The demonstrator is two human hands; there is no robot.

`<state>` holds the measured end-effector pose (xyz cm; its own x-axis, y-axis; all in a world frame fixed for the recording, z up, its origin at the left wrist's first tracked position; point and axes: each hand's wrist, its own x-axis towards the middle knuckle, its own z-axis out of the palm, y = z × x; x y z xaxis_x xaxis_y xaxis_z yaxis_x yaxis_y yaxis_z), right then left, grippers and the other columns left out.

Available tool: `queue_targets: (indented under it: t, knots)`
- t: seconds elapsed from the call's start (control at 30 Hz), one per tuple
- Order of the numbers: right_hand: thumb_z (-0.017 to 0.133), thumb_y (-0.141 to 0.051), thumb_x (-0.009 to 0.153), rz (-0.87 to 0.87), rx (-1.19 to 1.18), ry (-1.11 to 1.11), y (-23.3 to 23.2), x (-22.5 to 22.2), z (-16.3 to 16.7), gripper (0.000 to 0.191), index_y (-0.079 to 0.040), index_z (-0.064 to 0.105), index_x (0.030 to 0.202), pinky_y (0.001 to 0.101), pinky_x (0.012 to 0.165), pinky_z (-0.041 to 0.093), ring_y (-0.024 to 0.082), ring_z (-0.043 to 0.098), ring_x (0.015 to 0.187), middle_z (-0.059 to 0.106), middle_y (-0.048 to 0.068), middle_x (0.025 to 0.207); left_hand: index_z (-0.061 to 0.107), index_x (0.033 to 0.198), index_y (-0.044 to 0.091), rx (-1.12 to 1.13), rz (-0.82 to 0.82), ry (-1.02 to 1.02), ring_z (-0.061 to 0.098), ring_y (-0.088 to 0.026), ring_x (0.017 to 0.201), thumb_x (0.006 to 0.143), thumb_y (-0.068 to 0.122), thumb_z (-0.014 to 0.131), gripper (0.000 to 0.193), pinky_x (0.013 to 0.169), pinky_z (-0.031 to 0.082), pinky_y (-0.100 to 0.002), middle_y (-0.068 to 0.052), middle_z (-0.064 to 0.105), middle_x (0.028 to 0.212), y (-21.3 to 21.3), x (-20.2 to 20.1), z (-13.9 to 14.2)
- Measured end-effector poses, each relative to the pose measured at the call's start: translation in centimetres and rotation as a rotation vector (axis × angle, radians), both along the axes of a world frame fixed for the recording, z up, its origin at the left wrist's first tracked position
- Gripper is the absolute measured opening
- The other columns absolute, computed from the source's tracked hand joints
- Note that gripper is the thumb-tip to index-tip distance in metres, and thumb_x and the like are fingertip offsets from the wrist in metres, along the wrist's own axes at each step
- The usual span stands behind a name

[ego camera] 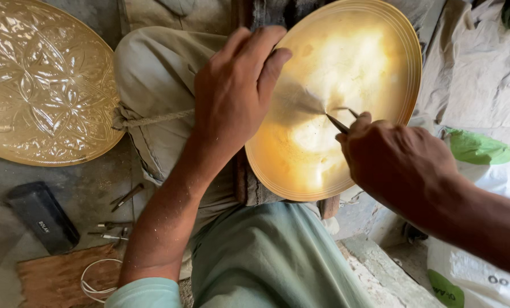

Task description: The person sits on the floor holding a brass plate against a padded sandbag and uses a chisel with a wooden mallet to hammer decorative patterns into the metal. They rotate and reposition the plate, switch between a plain plate and a pre-embossed plate, and continue chiseling the ornamental design.

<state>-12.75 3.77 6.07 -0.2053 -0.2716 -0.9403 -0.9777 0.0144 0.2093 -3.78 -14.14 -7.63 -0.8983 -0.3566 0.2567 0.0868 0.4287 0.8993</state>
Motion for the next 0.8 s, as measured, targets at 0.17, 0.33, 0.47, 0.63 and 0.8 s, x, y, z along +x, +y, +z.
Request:
queue_targets:
  t: [0.17,0.33,0.47,0.63,0.8]
  knots:
    - [0.035,-0.038,0.111,-1.353,0.17,0.093,-2.5,-1.9,0.1,0.056,0.005,0.071,0.11,0.0314,0.038,0.044,0.016,0.05,0.042,0.074,0.007,0.075,0.062,0.128,0.011,0.004,0.05,-0.026,0.068,-0.028,0.085,0.118,0.027,0.058,0.02,0.07,0.052,-0.04,-0.009,0.065,0.1,0.8,1.6,-0.3]
    - [0.037,-0.05,0.108,-1.882,-0.008,0.019,0.1,-1.5,-0.4,0.063,0.001,0.074,0.112,0.0357,0.036,0.033,0.017,0.041,0.04,0.068,0.017,0.073,0.062,0.13,0.01,0.034,0.061,-0.027,0.068,-0.029,0.088,0.118,0.027,0.059,0.021,0.072,0.053,-0.04,-0.008,0.065,0.102,0.7,1.5,-0.1]
    - [0.037,-0.055,0.107,-1.755,0.021,-0.023,1.8,-2.2,-1.0,0.061,-0.011,0.077,0.121,0.0362,0.036,0.033,0.017,0.038,0.041,0.068,0.016,0.075,0.063,0.13,0.01,0.035,0.061,-0.035,0.068,-0.029,0.087,0.116,0.026,0.06,0.021,0.072,0.052,-0.042,-0.009,0.064,0.102,0.7,1.4,0.1]
    - [0.05,-0.056,0.101,-1.037,0.011,-0.006,-0.5,-5.7,-1.2,0.049,-0.022,0.084,0.113,0.038,0.057,0.051,0.02,0.064,0.06,0.078,0.011,0.079,0.064,0.13,0.01,-0.003,0.064,-0.032,0.069,-0.029,0.089,0.116,0.025,0.061,0.02,0.073,0.053,-0.042,-0.009,0.066,0.103,0.7,1.4,0.2]
    - [0.069,-0.039,0.091,-0.481,-0.115,0.186,-4.9,-3.2,-0.6,0.034,-0.006,0.079,0.088,0.0422,0.072,0.057,0.029,0.073,0.079,0.075,0.015,0.084,0.064,0.13,0.008,-0.029,0.052,-0.039,0.071,-0.026,0.087,0.116,0.025,0.06,0.023,0.07,0.054,-0.04,-0.009,0.068,0.102,0.8,1.2,0.0]
